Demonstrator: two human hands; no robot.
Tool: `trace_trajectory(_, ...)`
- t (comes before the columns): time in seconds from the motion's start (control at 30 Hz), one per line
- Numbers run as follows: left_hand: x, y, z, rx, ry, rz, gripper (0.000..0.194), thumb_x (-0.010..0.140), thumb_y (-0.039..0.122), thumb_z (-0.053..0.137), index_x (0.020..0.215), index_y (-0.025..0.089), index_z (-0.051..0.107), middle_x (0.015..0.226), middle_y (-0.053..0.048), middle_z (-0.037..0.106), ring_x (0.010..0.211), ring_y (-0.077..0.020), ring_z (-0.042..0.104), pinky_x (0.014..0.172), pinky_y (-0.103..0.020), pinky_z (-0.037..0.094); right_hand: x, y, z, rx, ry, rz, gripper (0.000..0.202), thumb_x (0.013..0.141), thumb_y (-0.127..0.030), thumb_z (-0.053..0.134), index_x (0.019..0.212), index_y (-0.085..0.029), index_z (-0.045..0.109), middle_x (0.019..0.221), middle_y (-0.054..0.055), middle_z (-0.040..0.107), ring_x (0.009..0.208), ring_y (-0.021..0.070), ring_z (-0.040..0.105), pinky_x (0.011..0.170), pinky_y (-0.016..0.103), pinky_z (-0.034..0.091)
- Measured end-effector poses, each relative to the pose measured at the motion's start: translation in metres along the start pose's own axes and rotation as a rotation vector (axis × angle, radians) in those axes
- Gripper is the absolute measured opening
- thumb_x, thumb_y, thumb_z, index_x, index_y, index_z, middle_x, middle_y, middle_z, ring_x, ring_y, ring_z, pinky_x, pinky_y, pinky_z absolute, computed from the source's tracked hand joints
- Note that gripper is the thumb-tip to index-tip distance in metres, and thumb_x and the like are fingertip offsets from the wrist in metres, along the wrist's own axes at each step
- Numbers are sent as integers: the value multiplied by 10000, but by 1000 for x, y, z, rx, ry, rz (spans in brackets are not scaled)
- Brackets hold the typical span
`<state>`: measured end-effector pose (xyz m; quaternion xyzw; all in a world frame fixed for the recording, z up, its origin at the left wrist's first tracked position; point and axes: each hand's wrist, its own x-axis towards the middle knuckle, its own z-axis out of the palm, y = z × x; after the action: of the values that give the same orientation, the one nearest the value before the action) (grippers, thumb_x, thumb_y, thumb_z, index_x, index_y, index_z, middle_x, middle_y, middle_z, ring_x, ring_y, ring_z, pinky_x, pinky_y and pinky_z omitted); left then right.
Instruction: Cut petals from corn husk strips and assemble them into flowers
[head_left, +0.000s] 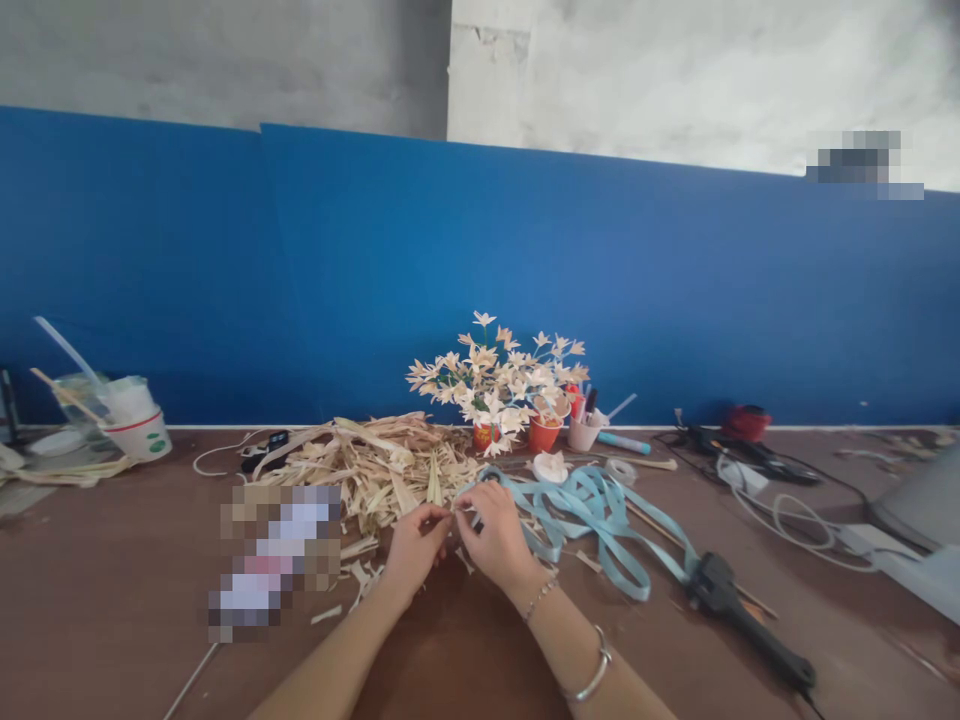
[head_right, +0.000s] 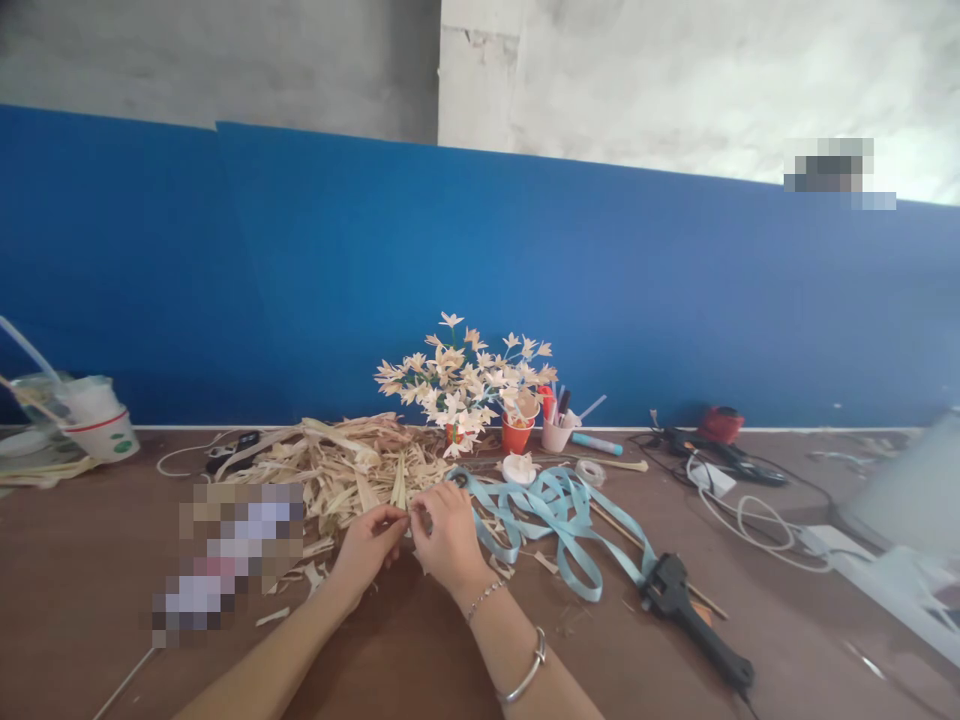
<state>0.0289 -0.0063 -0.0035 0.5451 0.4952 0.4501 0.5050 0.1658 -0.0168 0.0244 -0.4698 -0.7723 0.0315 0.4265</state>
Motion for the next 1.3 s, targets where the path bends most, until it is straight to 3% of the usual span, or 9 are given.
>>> trace_trajectory(0.1,0,1,0,-11,8,-3,238,703,397,564,738,163,590,391,65,471,351,-86,410,386,-186,302,1,1,-1,106,80,59,147,756,-197,523,898,-175,556,886,60,589,858,202,505,783,327,377)
trace_trajectory(0.2,0,1,0,-18,15,3,244,700,407,569,739,167,588,387,66,473,347,-87,406,383,-185,298,4,5,-1,240,152,269,127,801,-264,453,804,-171,541,787,35,565,761,174,510,710,287,392)
trace_trajectory(0.33,0,3,0,7,11,12,223,698,378,559,755,166,600,376,69,469,337,-86,392,383,-187,299,7,12,2,447,48,509,249,769,-341,475,581,-179,472,561,-30,438,567,127,430,556,241,346)
trace_trajectory(0.47,0,3,1,39,15,33,199,690,356,565,738,168,610,370,69,459,340,-92,398,389,-194,305,8,13,3,583,-2,578,223,703,-309,513,531,-176,463,519,-43,418,529,110,412,537,230,336)
trace_trajectory(0.73,1,-2,0,82,-9,135,160,705,322,556,718,174,614,404,65,464,345,-99,421,400,-207,316,5,14,6,593,12,599,226,715,-309,485,526,-186,473,458,-57,409,447,104,415,466,226,319)
trace_trajectory(0.87,0,-1,1,105,-8,116,161,708,323,548,718,171,599,431,61,475,367,-101,429,422,-213,329,5,14,5,565,33,565,203,688,-273,510,504,-191,484,491,-42,451,504,122,464,504,232,348)
trace_trajectory(1.13,3,-4,0,110,46,153,165,638,274,604,760,165,590,498,60,485,454,-111,444,470,-216,345,6,4,0,316,55,276,151,703,-156,490,555,-188,499,638,6,527,678,159,504,661,264,389)
trace_trajectory(1.3,5,-5,-2,154,61,213,95,663,241,565,715,168,596,584,39,521,482,-108,457,506,-225,365,5,2,0,248,78,201,145,719,-145,506,581,-191,511,661,10,538,689,161,502,674,270,390)
